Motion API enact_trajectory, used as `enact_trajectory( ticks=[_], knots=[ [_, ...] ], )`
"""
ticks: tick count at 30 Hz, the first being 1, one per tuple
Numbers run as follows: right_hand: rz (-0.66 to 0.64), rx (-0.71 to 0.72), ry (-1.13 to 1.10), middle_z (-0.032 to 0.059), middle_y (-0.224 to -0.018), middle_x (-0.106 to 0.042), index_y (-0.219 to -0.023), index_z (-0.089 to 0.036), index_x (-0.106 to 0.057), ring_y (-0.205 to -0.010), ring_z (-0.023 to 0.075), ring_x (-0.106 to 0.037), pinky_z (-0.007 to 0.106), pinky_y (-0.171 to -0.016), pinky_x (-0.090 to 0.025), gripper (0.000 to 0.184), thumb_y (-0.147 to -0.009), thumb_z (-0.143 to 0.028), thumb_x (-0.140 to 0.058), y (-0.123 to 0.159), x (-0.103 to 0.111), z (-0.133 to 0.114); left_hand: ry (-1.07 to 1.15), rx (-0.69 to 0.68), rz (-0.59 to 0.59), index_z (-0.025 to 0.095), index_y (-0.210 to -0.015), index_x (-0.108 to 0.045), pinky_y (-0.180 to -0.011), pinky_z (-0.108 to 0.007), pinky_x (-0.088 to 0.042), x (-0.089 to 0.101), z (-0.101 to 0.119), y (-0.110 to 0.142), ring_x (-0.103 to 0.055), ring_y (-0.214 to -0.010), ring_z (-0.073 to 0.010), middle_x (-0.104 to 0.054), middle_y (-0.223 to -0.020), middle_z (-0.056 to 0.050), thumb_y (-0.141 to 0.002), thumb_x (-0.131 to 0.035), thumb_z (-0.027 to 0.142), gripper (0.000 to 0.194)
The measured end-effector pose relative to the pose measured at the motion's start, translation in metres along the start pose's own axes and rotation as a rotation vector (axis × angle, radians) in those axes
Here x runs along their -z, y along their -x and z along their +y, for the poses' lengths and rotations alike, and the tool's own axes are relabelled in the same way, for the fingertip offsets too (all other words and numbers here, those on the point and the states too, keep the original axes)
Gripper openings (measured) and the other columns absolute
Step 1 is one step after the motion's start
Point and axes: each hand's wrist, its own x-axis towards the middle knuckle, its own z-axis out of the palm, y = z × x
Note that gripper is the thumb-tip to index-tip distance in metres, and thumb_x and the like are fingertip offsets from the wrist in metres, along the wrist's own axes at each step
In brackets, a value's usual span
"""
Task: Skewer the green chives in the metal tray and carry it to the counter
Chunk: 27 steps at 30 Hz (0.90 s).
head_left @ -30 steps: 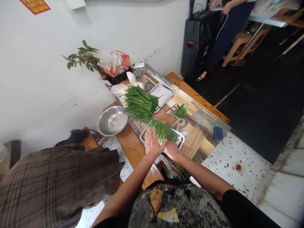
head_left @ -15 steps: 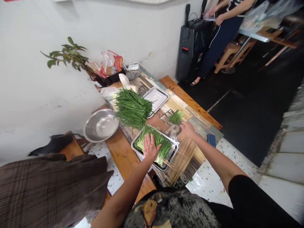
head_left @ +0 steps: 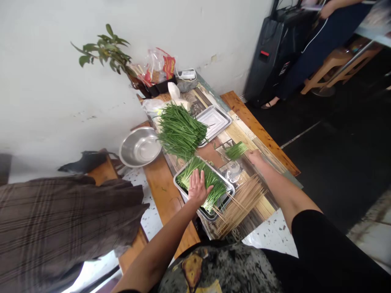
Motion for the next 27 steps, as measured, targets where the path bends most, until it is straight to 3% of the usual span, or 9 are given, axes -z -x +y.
enact_trajectory(
  ticks=[3,6,9,12,15,17,21,24,27],
  knots=[
    [-0.082,0.026,-0.211,-0.0073,-0.054,-0.045,-0.086,-0.012,-0.061,-0.039,0.0036,-0.034,0.018,-0.040,-0.030,0.025,-0.091,-0.035,-0.052,0.022,0.009,-0.012,0.045,-0.018,-0.030,0.004,-0.146,-0.024,-0.116,-0.050,-0.015,0.007,-0.001,-0.002,-0.011,-0.143,-0.0349,-0.017,-0.153,-0.025,-0.083,-0.041,0.065,0.089],
    [-0.107,0.104,-0.392,-0.0084,-0.051,-0.039,-0.095,-0.012,-0.064,-0.036,0.0032,-0.025,0.018,-0.035,-0.020,0.029,-0.087,-0.038,-0.054,0.055,0.015,-0.030,0.106,-0.052,-0.086,0.003,-0.148,-0.018,-0.116,-0.052,-0.013,0.017,-0.003,-0.004,-0.007,-0.144,-0.0359,-0.014,-0.154,-0.026,-0.077,-0.042,0.074,0.102],
    [-0.080,0.200,-0.514,-0.0075,-0.053,-0.040,-0.101,-0.014,-0.065,-0.038,0.0040,-0.025,0.019,-0.037,-0.021,0.036,-0.083,-0.043,-0.054,0.099,0.014,-0.048,0.191,-0.087,-0.153,0.003,-0.148,-0.009,-0.116,-0.053,-0.009,0.030,-0.006,-0.003,0.000,-0.144,-0.0358,-0.007,-0.154,-0.026,-0.071,-0.046,0.078,0.114],
    [-0.018,0.291,-0.571,-0.0037,-0.060,-0.050,-0.103,-0.016,-0.066,-0.045,0.0065,-0.035,0.020,-0.043,-0.029,0.038,-0.083,-0.045,-0.051,0.151,0.003,-0.056,0.322,-0.144,-0.125,0.003,-0.148,0.001,-0.117,-0.051,-0.007,0.045,-0.015,0.003,0.004,-0.144,-0.0317,-0.003,-0.155,-0.024,-0.077,-0.043,0.074,0.110],
    [0.056,0.421,-0.397,0.0036,-0.078,-0.062,-0.107,-0.016,-0.066,-0.063,0.0118,-0.052,0.022,-0.056,-0.040,0.040,-0.090,-0.042,-0.040,0.204,-0.023,-0.052,0.440,-0.099,0.026,0.006,-0.149,0.004,-0.119,-0.046,-0.006,0.054,-0.031,0.018,0.003,-0.145,-0.0253,-0.003,-0.157,-0.019,-0.088,-0.033,0.063,0.091],
    [0.021,0.540,-0.114,0.0062,-0.093,-0.066,-0.109,-0.018,-0.066,-0.078,0.0141,-0.057,0.023,-0.067,-0.043,0.041,-0.096,-0.036,-0.032,0.233,-0.049,-0.046,0.516,0.048,0.077,0.011,-0.150,0.001,-0.119,-0.043,-0.009,0.054,-0.045,0.030,0.001,-0.145,-0.0224,-0.003,-0.158,-0.014,-0.091,-0.028,0.058,0.081],
    [-0.138,0.652,0.231,0.0019,-0.087,-0.066,-0.093,-0.024,-0.069,-0.076,0.0138,-0.059,0.022,-0.068,-0.040,0.030,-0.095,-0.027,-0.040,0.267,-0.102,-0.034,0.625,0.333,-0.012,0.016,-0.150,-0.011,-0.117,-0.039,-0.022,0.044,-0.068,0.045,-0.014,-0.144,-0.0220,-0.016,-0.156,-0.010,-0.093,-0.016,0.058,0.071],
    [-0.152,0.627,0.322,0.0027,-0.082,-0.065,-0.087,-0.021,-0.068,-0.072,0.0140,-0.058,0.022,-0.064,-0.038,0.026,-0.094,-0.024,-0.043,0.272,-0.124,-0.031,0.621,0.339,-0.049,0.013,-0.148,-0.020,-0.114,-0.041,-0.030,0.037,-0.072,0.048,-0.028,-0.140,-0.0233,-0.029,-0.152,-0.014,-0.094,-0.010,0.056,0.069],
    [-0.121,0.606,0.382,0.0058,-0.086,-0.065,-0.088,-0.019,-0.067,-0.077,0.0157,-0.059,0.023,-0.066,-0.038,0.030,-0.097,-0.028,-0.039,0.271,-0.128,-0.030,0.594,0.219,-0.044,0.011,-0.147,-0.025,-0.115,-0.045,-0.026,0.040,-0.064,0.052,-0.023,-0.142,-0.0246,-0.027,-0.152,-0.016,-0.094,-0.023,0.051,0.066]
  ],
)
